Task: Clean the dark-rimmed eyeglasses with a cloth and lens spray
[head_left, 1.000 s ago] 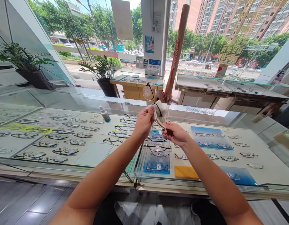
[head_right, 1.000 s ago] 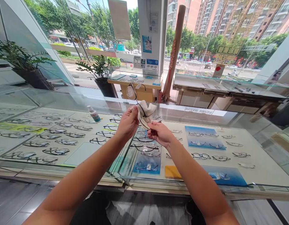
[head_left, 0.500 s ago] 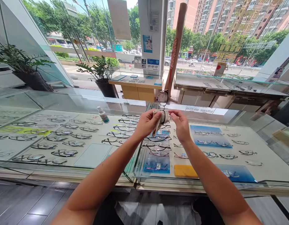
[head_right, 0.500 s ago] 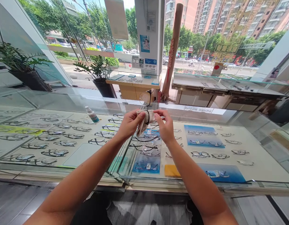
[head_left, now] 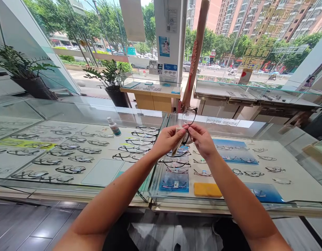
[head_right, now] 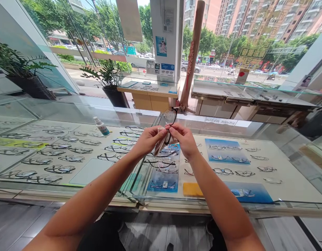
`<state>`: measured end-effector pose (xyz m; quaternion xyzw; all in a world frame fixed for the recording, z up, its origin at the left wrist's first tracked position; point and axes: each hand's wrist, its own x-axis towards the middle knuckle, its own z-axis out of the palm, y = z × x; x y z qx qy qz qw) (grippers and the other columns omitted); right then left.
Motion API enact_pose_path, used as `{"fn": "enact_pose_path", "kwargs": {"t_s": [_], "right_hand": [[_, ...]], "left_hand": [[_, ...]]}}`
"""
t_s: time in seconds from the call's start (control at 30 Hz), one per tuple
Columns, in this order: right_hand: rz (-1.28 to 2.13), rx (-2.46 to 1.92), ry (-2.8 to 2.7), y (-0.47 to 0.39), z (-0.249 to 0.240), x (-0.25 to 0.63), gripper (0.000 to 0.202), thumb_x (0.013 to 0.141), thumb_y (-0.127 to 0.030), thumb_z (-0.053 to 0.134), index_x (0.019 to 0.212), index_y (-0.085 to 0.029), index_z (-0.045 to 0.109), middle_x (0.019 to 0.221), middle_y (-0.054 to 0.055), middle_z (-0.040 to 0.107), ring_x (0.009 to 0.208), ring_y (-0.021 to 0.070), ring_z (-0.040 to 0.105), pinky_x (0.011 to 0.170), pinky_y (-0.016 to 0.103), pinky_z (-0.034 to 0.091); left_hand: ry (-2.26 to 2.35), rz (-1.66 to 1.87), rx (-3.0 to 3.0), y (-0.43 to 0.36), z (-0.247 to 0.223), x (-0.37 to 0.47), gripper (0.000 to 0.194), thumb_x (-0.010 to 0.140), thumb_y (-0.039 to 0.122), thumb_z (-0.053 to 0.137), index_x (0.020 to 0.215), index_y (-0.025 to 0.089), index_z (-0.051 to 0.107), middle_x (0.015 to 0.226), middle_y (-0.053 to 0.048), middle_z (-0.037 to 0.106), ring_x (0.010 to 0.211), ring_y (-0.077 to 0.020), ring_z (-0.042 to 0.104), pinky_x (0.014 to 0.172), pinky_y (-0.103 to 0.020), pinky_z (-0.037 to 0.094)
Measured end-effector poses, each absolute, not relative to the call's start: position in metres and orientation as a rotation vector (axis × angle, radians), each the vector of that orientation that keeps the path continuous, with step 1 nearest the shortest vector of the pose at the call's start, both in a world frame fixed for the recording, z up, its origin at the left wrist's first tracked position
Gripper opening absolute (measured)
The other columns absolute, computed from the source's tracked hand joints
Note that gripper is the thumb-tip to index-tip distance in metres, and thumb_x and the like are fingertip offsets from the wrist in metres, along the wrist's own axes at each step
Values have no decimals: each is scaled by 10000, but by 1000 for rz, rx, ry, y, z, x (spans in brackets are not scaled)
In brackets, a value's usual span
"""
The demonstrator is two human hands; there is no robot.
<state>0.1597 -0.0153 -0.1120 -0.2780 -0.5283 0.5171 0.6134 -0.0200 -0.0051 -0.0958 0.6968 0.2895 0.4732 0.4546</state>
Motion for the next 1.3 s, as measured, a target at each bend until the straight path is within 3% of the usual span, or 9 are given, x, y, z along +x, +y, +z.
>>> {"fn": "enact_pose_path", "kwargs": {"t_s": [0.2,0.37,0.5,0.63,0.83,1.0,1.3], "right_hand": [[1189,-657,-1218,-18,-111,158,280,823,-545,928,927,-290,875,1121,28,807,1136,222,719,1086,373,573],[1282,-688,-1130,-21,-108,155,345,745,-550,963,906,-272,839,1101,38,811,1017,215,711,917,347,612],[1374,-659,-1023,-21,-106,154,395,644,-538,1024,861,-268,835,1125,35,824,974,194,699,795,292,607],[1417,-643,-963,-21,-103,156,397,600,-498,1055,835,-267,834,967,1,804,821,139,656,643,226,542],[1371,-694,-1013,-23,-99,157,332,693,-465,984,846,-256,777,1086,32,827,761,135,640,527,233,456],[1355,-694,-1002,-22,-101,158,356,691,-484,981,865,-263,764,1079,20,829,712,126,602,496,231,420],[1365,-688,-978,-20,-102,158,375,680,-478,995,873,-263,757,1111,26,834,786,151,657,584,262,506]], "left_hand": [[619,1140,1476,-5,-100,-18,580,739,664,983,822,160,707,732,4,655,679,-121,554,654,-245,442],[562,1110,1407,-3,-106,-18,476,733,511,1029,959,167,789,828,-13,736,736,-141,624,712,-265,493],[559,1067,1365,-2,-109,-17,568,726,439,1041,1173,174,812,935,-35,779,772,-148,650,726,-266,495],[583,1039,1314,-2,-111,-16,702,695,442,1052,1295,190,789,1064,-68,793,834,-161,675,737,-262,498],[599,960,1360,-4,-112,-15,573,751,579,1002,1060,144,794,880,-36,721,734,-127,591,684,-248,438],[533,947,1383,-5,-108,-14,595,819,682,932,1076,163,792,932,-55,737,794,-150,633,744,-262,496],[453,922,1445,-5,-101,-20,497,826,524,974,1106,152,800,827,-22,684,690,-123,548,659,-249,424]]}}
